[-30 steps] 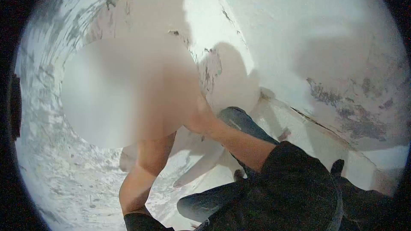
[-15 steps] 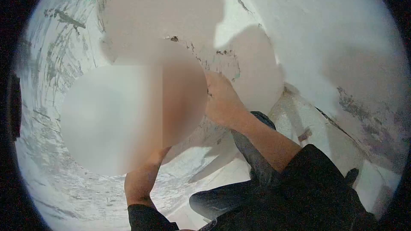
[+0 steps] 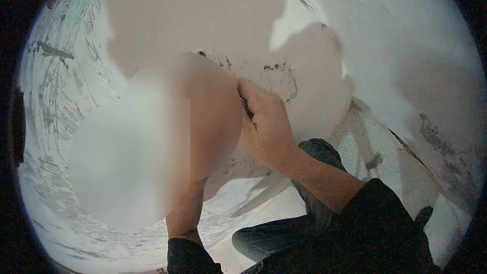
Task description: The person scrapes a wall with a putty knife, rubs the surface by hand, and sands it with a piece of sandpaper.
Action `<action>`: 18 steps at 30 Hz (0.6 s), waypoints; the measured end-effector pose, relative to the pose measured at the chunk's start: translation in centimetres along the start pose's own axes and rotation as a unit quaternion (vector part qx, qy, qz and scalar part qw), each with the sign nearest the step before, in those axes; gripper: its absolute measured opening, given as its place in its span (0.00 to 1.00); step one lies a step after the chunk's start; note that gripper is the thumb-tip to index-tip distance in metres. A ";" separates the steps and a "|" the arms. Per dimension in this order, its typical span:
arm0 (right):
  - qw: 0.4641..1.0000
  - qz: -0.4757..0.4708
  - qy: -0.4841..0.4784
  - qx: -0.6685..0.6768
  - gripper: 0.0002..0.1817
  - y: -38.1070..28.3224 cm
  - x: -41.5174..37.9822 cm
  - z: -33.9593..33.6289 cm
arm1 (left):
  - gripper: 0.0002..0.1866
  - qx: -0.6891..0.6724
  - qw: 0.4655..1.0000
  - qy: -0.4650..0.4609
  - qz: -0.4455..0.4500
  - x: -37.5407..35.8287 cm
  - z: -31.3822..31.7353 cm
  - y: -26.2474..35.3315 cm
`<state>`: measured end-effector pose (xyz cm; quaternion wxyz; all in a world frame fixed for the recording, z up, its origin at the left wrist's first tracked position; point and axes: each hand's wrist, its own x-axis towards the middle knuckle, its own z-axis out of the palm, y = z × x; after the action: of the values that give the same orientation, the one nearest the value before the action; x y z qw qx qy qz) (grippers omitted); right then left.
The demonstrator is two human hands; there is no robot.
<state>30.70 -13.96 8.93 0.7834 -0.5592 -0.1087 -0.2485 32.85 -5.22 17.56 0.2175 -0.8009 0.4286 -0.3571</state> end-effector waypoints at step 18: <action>0.999 -0.016 0.024 -0.018 0.04 -0.6 1.2 0.2 | 0.14 -0.053 0.998 -0.035 0.000 1.3 -0.6 -1.4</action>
<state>31.47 -14.23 10.04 0.7714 -0.5655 -0.0938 -0.2762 33.59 -5.58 19.33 0.1901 -0.8234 0.4388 -0.3056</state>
